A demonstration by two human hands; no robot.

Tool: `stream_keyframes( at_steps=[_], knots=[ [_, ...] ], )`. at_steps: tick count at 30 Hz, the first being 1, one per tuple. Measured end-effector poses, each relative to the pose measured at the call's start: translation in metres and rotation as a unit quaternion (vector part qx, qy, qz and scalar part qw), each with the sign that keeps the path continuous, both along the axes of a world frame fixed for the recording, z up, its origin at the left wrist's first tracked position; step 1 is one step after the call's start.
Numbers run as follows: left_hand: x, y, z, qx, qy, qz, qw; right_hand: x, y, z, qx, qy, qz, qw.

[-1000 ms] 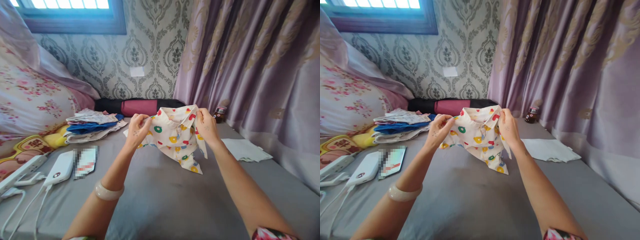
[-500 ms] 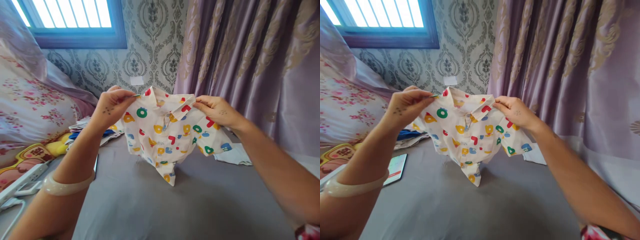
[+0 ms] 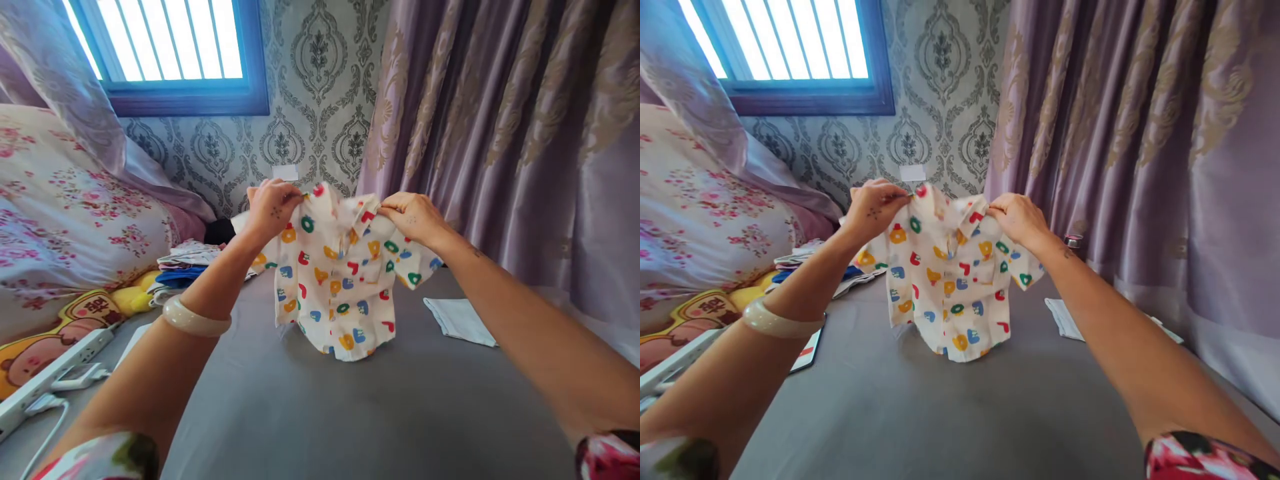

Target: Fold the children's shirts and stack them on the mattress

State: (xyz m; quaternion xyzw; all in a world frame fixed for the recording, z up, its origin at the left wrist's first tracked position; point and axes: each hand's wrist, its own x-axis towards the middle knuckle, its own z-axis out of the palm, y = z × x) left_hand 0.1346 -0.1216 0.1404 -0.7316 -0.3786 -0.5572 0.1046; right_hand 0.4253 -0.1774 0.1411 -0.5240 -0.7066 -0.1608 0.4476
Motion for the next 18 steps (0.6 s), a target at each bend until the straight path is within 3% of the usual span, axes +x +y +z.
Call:
stream_keyframes(
  at_steps=[4, 8, 10, 18],
  knots=[
    [0.007, 0.011, -0.006, -0.008, -0.039, 0.018, 0.999, 0.0, 0.014, -0.006, 0.072, -0.012, -0.051, 0.996],
    [0.011, 0.029, -0.012, -0.045, -0.033, 0.021, 0.998, 0.0, 0.03, -0.015, 0.03, -0.055, -0.058, 0.996],
    [0.012, 0.038, -0.014, -0.049, -0.055, 0.032, 0.997, 0.002, 0.037, -0.017, 0.048, -0.04, -0.081, 0.995],
    [0.021, 0.056, -0.01, -0.089, -0.066, 0.035, 0.993, 0.013, 0.056, -0.011, 0.043, -0.022, -0.119, 0.992]
  ],
)
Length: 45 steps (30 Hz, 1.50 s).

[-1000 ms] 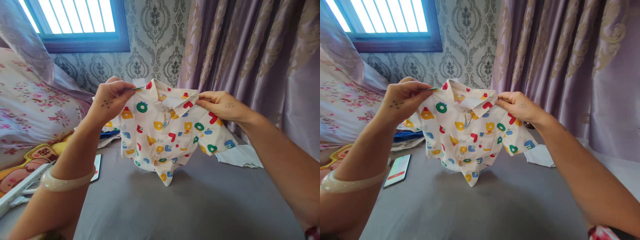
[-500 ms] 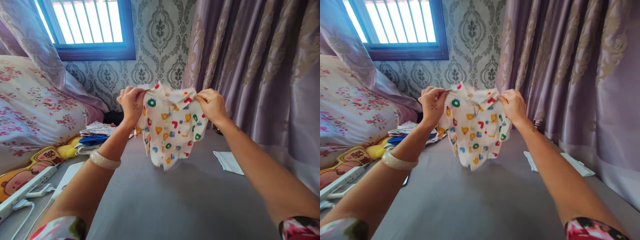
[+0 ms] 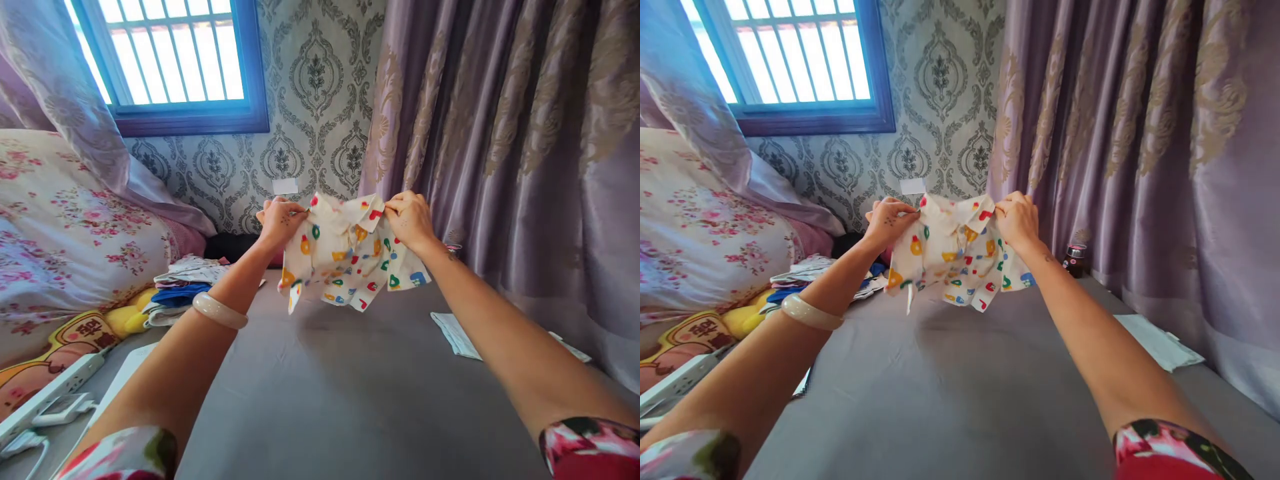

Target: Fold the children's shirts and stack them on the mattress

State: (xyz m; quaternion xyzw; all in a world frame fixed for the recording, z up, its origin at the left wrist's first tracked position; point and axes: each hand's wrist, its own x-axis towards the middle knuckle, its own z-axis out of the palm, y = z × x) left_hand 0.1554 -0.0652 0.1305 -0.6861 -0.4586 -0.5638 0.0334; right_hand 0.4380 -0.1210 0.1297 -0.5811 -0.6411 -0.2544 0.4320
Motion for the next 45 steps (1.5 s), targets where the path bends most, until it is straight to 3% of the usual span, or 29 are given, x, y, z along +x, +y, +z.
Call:
stream_keyframes(
  at_steps=[4, 10, 18, 26, 33, 38, 42, 45],
  knots=[
    [0.009, 0.005, 0.002, -0.039, -0.017, 0.004, 0.999, -0.002, 0.005, -0.001, -0.053, 0.028, 0.016, 0.998],
    [0.018, 0.007, 0.0, -0.085, -0.05, 0.0, 0.995, -0.009, 0.01, -0.001, -0.048, 0.102, -0.026, 0.993],
    [0.024, -0.002, -0.007, 0.006, -0.074, -0.004, 0.997, -0.027, -0.002, -0.004, -0.028, 0.087, -0.062, 0.994],
    [0.011, -0.059, -0.014, 0.137, -0.038, 0.053, 0.988, -0.035, -0.047, -0.007, 0.001, 0.006, -0.069, 0.998],
    [-0.031, -0.137, -0.023, 0.166, 0.032, 0.099, 0.981, -0.045, -0.132, 0.0, 0.015, -0.142, -0.109, 0.984],
    [-0.057, -0.187, -0.003, 0.189, 0.038, 0.113, 0.975, -0.058, -0.175, 0.027, 0.054, -0.201, -0.093, 0.974],
    [-0.065, -0.187, 0.02, 0.183, 0.085, 0.153, 0.967, -0.057, -0.163, 0.048, 0.029, -0.213, -0.023, 0.976],
    [-0.064, -0.161, 0.015, 0.134, 0.13, 0.152, 0.971, -0.054, -0.135, 0.043, -0.029, -0.228, -0.012, 0.973]
  ],
)
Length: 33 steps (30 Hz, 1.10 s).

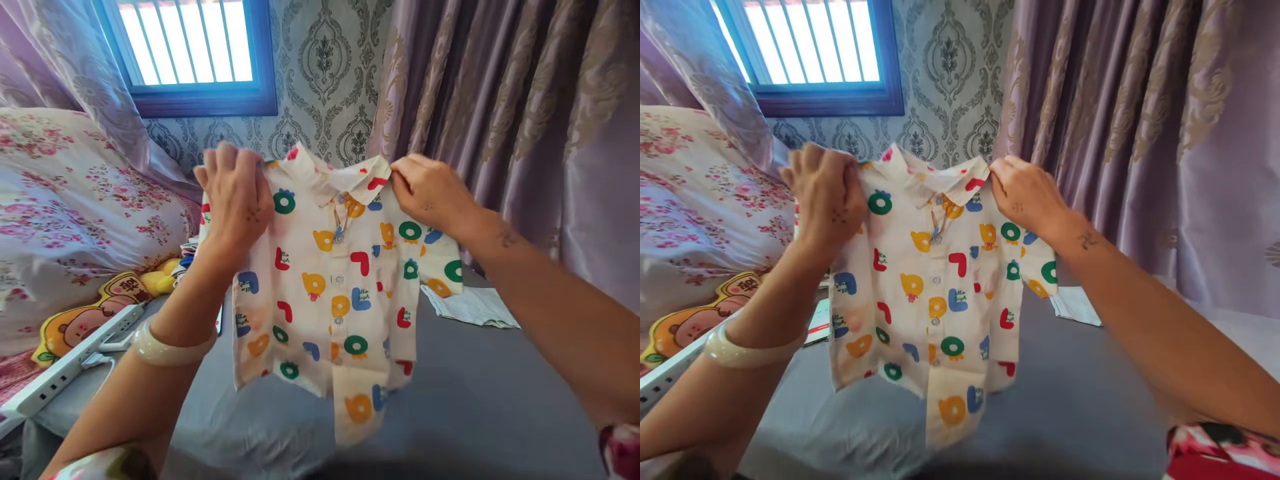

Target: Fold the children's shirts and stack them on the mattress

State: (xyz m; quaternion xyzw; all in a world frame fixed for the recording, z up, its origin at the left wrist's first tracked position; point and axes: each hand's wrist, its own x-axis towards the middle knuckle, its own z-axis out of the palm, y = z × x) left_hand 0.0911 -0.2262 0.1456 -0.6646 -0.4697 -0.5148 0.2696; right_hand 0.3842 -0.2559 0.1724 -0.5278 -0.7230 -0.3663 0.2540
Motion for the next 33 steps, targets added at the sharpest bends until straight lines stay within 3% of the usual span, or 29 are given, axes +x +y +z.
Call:
stream_keyframes(
  at_steps=[3, 7, 11, 15, 22, 33],
  knots=[
    [0.005, 0.038, -0.032, -0.076, 0.039, 0.014, 0.996, 0.003, 0.03, -0.027, -0.093, -0.02, -0.035, 0.995],
    [0.018, 0.085, -0.098, -0.173, 0.089, 0.029, 0.981, 0.006, 0.065, -0.082, -0.212, -0.041, -0.091, 0.972],
    [0.033, 0.121, -0.156, -0.23, 0.126, 0.029, 0.965, 0.01, 0.092, -0.137, -0.272, -0.044, -0.124, 0.953],
    [0.044, 0.149, -0.197, -0.251, 0.138, 0.029, 0.958, 0.017, 0.112, -0.175, -0.305, -0.04, -0.133, 0.942],
    [0.054, 0.181, -0.236, -0.259, 0.165, 0.031, 0.951, 0.028, 0.141, -0.208, -0.344, -0.03, -0.151, 0.926],
    [0.065, 0.226, -0.261, -0.301, 0.234, 0.028, 0.924, 0.041, 0.196, -0.247, -0.398, -0.007, -0.135, 0.907]
  ],
)
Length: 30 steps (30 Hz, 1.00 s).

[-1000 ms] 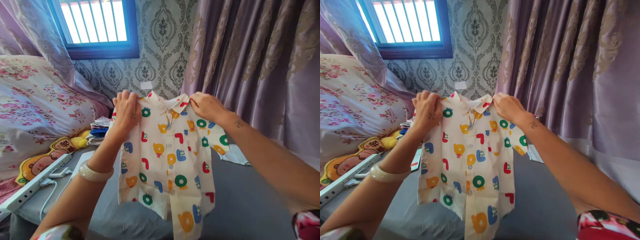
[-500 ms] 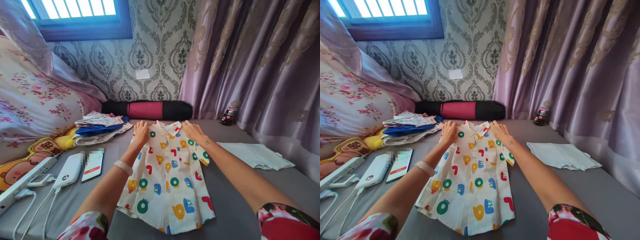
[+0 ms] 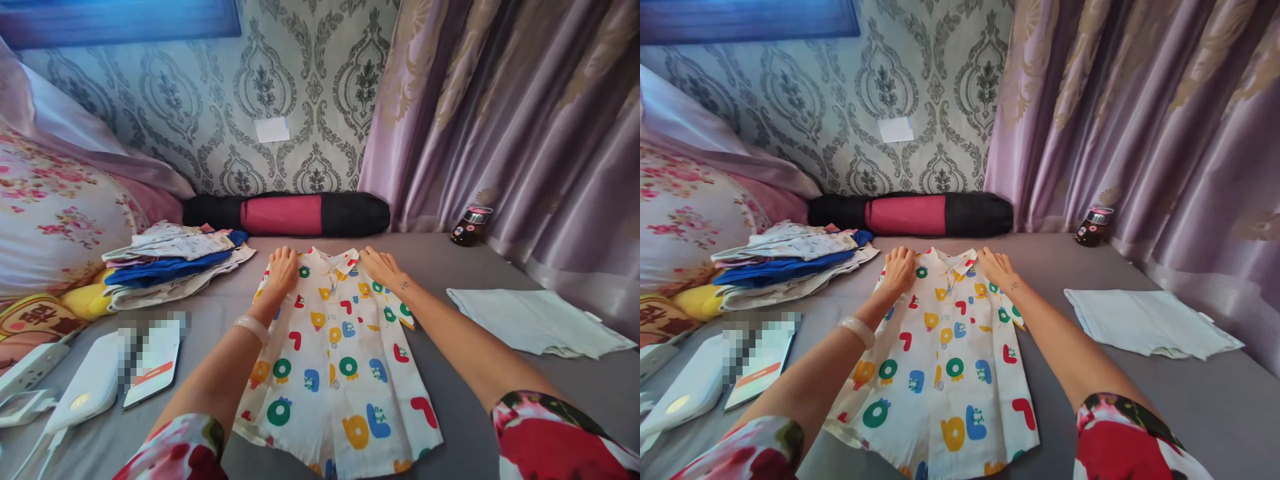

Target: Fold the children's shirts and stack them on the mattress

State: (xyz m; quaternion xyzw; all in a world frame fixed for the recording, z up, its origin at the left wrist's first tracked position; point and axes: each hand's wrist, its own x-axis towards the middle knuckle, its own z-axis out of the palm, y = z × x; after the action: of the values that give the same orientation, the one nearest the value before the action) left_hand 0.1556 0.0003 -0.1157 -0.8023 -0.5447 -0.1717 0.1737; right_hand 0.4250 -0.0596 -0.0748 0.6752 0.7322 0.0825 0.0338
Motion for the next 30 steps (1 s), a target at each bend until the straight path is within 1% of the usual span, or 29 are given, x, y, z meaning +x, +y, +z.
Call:
stream_keyframes(
  at_steps=[5, 10, 14, 16, 18, 20, 24, 27, 30],
  knots=[
    [0.004, 0.025, -0.009, -0.037, 0.01, -0.002, 0.999, 0.005, 0.032, -0.016, -0.016, 0.001, 0.005, 1.0],
    [0.009, 0.049, -0.016, -0.061, 0.015, -0.005, 0.998, 0.011, 0.062, -0.027, -0.025, -0.005, 0.024, 0.999],
    [0.013, 0.061, -0.022, -0.069, 0.027, -0.002, 0.997, 0.016, 0.076, -0.036, -0.028, -0.007, 0.03, 0.999],
    [0.014, 0.064, -0.026, -0.094, 0.035, 0.002, 0.995, 0.019, 0.079, -0.041, -0.037, 0.003, 0.03, 0.999],
    [0.016, 0.067, -0.029, -0.133, 0.031, 0.014, 0.991, 0.022, 0.082, -0.047, -0.05, 0.031, 0.022, 0.998],
    [0.019, 0.072, -0.03, -0.166, 0.013, 0.029, 0.986, 0.024, 0.086, -0.052, -0.052, 0.091, 0.004, 0.995],
    [0.028, 0.085, -0.026, -0.22, -0.042, 0.043, 0.974, 0.025, 0.103, -0.057, -0.067, 0.236, -0.055, 0.968],
    [0.038, 0.093, -0.019, -0.271, -0.105, 0.046, 0.956, 0.021, 0.118, -0.058, -0.077, 0.273, -0.066, 0.957],
    [0.046, 0.097, -0.015, -0.303, -0.137, 0.041, 0.942, 0.017, 0.126, -0.061, -0.08, 0.305, -0.059, 0.947]
  ],
)
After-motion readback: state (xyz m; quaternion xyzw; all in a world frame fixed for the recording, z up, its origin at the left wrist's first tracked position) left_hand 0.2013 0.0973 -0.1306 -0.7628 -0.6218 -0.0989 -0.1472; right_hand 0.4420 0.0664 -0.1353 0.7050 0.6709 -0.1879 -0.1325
